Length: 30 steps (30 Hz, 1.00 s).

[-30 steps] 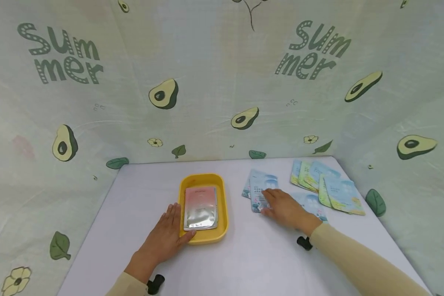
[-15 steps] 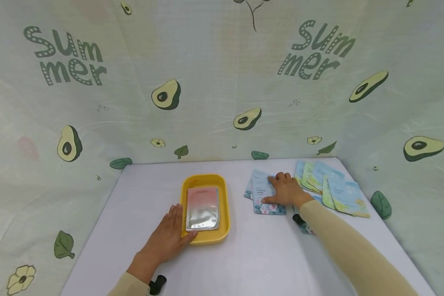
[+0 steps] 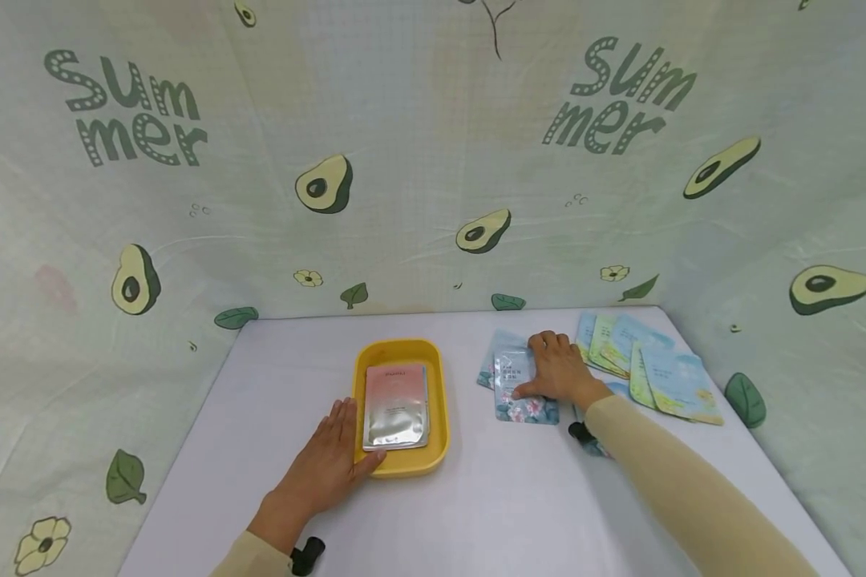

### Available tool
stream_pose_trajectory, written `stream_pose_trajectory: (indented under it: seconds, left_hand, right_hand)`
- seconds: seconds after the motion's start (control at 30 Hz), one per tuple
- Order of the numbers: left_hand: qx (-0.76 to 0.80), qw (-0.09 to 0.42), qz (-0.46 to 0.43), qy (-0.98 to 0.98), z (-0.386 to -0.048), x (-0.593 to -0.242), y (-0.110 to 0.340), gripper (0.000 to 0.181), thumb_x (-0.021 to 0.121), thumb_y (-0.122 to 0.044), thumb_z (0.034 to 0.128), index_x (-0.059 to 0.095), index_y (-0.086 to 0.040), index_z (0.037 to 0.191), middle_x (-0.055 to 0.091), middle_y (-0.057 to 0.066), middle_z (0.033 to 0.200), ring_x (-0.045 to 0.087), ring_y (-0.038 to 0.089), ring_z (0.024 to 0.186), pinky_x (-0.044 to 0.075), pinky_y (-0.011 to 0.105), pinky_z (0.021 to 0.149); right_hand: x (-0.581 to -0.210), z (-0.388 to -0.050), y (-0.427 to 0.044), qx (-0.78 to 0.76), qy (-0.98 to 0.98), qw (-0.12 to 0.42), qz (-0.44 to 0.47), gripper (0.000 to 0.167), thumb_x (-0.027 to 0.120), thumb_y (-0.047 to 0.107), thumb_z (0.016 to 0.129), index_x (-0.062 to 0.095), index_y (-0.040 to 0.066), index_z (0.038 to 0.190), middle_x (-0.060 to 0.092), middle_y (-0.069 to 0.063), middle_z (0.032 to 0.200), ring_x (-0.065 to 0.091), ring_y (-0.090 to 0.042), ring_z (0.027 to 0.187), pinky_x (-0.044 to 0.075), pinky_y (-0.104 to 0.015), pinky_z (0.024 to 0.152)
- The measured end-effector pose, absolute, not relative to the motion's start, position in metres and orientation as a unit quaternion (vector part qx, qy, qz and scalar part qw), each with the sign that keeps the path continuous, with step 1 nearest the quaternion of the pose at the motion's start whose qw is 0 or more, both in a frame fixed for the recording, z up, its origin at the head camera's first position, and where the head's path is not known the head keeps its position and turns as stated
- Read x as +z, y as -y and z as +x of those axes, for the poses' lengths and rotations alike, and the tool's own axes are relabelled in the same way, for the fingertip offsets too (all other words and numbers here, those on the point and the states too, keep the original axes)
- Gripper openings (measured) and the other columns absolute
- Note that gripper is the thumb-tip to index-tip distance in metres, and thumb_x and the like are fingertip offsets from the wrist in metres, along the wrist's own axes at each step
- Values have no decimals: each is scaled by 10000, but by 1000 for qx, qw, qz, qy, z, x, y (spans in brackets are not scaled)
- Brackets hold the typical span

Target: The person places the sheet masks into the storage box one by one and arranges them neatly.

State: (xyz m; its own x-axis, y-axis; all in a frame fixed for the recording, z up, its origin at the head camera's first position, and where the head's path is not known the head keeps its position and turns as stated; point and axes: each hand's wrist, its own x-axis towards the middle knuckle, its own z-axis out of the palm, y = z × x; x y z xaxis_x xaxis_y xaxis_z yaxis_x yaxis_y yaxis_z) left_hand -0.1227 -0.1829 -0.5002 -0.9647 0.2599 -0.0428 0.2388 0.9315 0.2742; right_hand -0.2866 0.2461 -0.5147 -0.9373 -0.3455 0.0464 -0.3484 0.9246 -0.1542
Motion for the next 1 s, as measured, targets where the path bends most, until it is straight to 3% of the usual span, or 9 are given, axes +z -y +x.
stream_pose_trajectory:
  seconds: [0.27, 0.47, 0.57, 0.73, 0.83, 1.0]
  left_hand:
    - [132, 48, 128, -982, -123, -500, 183, 1027, 486, -670, 1042, 137, 75, 1656, 181, 267, 1733, 161, 420, 1623, 273, 569, 1286]
    - [136, 45, 128, -981, -122, -499, 183, 1016, 495, -663, 1042, 164, 80, 1651, 201, 270, 1727, 170, 424, 1621, 277, 574, 1284]
    - [145, 50, 125, -980, -121, -496, 182, 1013, 494, -662, 1043, 170, 81, 1650, 199, 267, 1729, 162, 422, 1623, 268, 577, 1286]
    - [150, 62, 122, -979, -121, -494, 182, 1016, 464, -674, 1049, 144, 76, 1655, 175, 261, 1737, 136, 416, 1629, 249, 574, 1294]
    - [150, 61, 123, -979, -121, -495, 183, 1015, 460, -676, 1049, 146, 76, 1655, 181, 262, 1735, 139, 417, 1629, 254, 575, 1292]
    - [151, 62, 121, -979, -122, -497, 183, 1015, 472, -668, 1049, 134, 70, 1658, 176, 260, 1737, 132, 412, 1631, 254, 576, 1292]
  right_hand:
    - [-501, -267, -239, 89, 977, 97, 170, 922, 928, 531, 769, 451, 17, 1367, 460, -281, 1410, 470, -489, 1226, 455, -620, 975]
    - [-500, -251, -235, 77, 965, 166, 187, 769, 952, 399, 784, 517, 23, 1295, 541, -260, 1316, 549, -497, 1178, 517, -613, 929]
    - [-502, -243, -233, 75, 960, 178, 203, 672, 930, 339, 821, 528, 14, 1251, 614, -233, 1143, 629, -420, 956, 553, -542, 777]
    - [-497, -235, -229, 116, 962, 135, 206, 564, 839, 187, 914, 465, 6, 1296, 664, -192, 952, 476, -154, 525, 419, -296, 472]
    - [-488, -232, -226, 148, 965, 91, 197, 591, 783, 71, 922, 417, 1, 1380, 695, -232, 1043, 440, -101, 467, 343, -231, 411]
    - [-470, -229, -223, 204, 964, 27, 169, 743, 710, -10, 927, 309, 11, 1552, 648, -251, 1138, 489, -138, 542, 390, -256, 461]
